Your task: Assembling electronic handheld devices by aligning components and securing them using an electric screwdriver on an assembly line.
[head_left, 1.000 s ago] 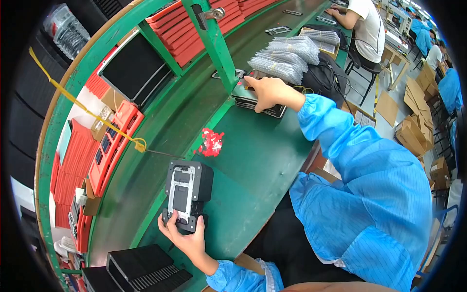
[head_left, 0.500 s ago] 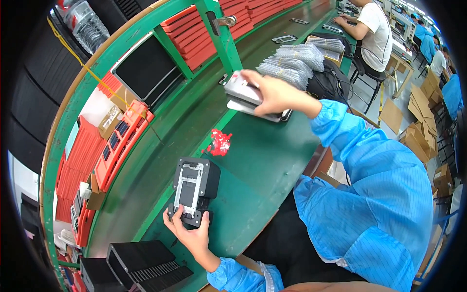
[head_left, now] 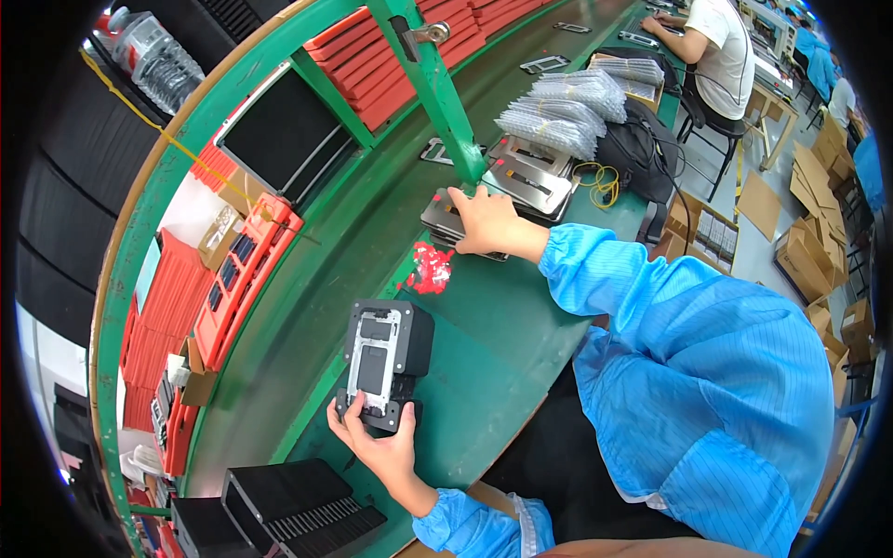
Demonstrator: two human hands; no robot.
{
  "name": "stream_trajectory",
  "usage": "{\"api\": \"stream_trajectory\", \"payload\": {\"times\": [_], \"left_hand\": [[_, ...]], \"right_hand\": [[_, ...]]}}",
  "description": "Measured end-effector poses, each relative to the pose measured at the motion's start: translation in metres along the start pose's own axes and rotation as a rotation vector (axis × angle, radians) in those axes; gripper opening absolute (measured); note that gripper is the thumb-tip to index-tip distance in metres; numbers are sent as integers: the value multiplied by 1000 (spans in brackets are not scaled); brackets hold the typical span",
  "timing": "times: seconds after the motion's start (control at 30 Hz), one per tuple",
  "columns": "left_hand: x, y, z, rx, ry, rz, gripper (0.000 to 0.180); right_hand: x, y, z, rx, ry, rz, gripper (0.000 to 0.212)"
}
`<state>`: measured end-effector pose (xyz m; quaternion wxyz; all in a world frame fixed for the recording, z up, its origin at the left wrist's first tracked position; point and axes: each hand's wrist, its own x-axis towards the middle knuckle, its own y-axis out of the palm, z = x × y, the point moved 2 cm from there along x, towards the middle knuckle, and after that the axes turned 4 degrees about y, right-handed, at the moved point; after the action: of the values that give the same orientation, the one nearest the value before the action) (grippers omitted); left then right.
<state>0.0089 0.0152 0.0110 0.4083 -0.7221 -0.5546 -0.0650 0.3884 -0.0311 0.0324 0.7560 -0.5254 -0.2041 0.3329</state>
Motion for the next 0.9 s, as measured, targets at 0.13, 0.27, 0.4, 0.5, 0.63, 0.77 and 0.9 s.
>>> {"api": "stream_trajectory", "payload": {"times": [0.13,0.27,0.4,0.5,0.63,0.77,0.9], "left_hand": [[-4,-1,0,15,-6,13,72],[-3,0,-2,12,23,17,71],[-2,1,1,20,35,23,71],[-3,0,4,17,34,19,71],[-6,2,-1,-20,34,15,71],[-3,-1,-2,-9,40,32,71],[-3,1,-3,14,29,43,72]], "right_hand": [[-3,9,3,-219,-133,-59,101],[-2,10,3,-362,-353,-301,79],[18,16,9,-447,-406,-571,76],[7,-1,-12,-185,-350,-446,72],[-17,-44,-68,-90,-182,-483,82],[-34,-47,-105,-196,115,-189,98],[-31,-29,-117,-178,109,-216,103]]}}
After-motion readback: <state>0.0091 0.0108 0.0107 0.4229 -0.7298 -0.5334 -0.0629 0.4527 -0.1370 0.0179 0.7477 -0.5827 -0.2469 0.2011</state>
